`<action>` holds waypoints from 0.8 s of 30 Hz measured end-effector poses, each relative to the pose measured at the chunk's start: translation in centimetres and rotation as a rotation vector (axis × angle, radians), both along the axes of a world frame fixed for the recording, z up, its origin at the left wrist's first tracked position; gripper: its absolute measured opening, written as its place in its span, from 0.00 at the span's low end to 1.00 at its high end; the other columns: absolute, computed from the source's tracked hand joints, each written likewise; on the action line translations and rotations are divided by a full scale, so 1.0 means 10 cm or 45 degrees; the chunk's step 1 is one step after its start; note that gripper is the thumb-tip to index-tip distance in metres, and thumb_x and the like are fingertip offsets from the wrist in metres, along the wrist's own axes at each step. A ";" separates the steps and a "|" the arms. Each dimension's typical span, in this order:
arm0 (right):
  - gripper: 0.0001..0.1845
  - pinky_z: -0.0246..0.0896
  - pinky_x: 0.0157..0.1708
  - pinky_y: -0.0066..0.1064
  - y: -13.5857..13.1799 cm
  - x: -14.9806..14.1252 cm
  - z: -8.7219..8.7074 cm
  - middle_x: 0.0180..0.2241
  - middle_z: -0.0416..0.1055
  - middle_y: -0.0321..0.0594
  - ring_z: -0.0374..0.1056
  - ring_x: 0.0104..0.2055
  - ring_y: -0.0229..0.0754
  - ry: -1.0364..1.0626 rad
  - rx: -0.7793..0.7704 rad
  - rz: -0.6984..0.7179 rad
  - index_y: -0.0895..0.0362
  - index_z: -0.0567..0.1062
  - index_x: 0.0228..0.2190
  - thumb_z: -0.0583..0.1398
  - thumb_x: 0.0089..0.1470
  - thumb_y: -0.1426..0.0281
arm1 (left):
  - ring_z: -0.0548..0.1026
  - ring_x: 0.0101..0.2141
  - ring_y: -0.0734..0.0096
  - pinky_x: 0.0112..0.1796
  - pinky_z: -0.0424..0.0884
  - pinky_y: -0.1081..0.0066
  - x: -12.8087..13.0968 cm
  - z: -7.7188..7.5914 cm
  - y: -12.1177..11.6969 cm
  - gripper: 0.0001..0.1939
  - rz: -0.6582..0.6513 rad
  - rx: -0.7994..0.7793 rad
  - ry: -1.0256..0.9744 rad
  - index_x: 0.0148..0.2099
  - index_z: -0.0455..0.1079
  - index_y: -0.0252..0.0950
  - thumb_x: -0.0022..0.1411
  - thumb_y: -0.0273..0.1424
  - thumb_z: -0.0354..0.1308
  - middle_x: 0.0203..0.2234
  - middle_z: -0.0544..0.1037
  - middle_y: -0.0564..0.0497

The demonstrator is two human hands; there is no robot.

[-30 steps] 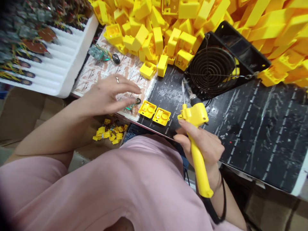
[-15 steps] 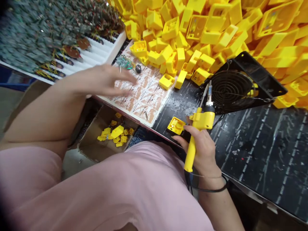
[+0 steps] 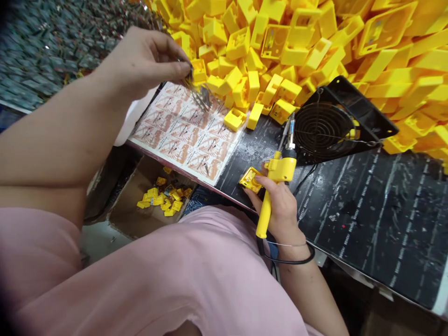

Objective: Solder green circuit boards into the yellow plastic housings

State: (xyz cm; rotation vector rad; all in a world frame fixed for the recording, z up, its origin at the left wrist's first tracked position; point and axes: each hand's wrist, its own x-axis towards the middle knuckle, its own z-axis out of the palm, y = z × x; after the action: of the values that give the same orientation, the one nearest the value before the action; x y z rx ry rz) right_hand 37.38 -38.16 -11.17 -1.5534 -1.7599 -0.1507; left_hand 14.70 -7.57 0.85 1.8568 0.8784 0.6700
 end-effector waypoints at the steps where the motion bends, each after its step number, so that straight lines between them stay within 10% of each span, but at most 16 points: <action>1: 0.30 0.81 0.43 0.37 0.00 0.00 -0.01 0.51 0.81 0.45 0.82 0.46 0.49 -0.006 0.002 -0.007 0.50 0.71 0.56 0.73 0.55 0.67 | 0.79 0.33 0.60 0.45 0.75 0.54 0.03 0.00 -0.09 0.14 -0.030 -0.120 -0.072 0.34 0.77 0.41 0.49 0.39 0.76 0.26 0.77 0.53; 11: 0.29 0.78 0.49 0.41 0.01 -0.02 0.04 0.50 0.81 0.45 0.81 0.48 0.50 -0.030 0.002 -0.005 0.50 0.69 0.55 0.72 0.56 0.64 | 0.72 0.18 0.80 0.23 0.69 0.77 0.21 -0.55 -0.79 0.06 -0.106 -0.925 0.096 0.41 0.74 0.33 0.68 0.19 0.58 0.22 0.73 0.58; 24: 0.16 0.73 0.56 0.40 0.57 -0.53 0.14 0.32 0.76 0.31 0.75 0.33 0.39 -0.134 -0.108 0.116 0.48 0.72 0.51 0.56 0.66 0.77 | 0.72 0.24 0.74 0.26 0.67 0.68 -0.03 -0.89 -0.66 0.15 -0.396 -0.657 0.074 0.50 0.81 0.39 0.65 0.40 0.66 0.34 0.81 0.46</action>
State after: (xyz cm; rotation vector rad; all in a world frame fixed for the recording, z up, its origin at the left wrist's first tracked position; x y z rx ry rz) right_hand 32.08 -32.47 -9.78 -1.5462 -1.9383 -0.1157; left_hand 14.37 -14.19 -8.08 1.5001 0.6957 0.1709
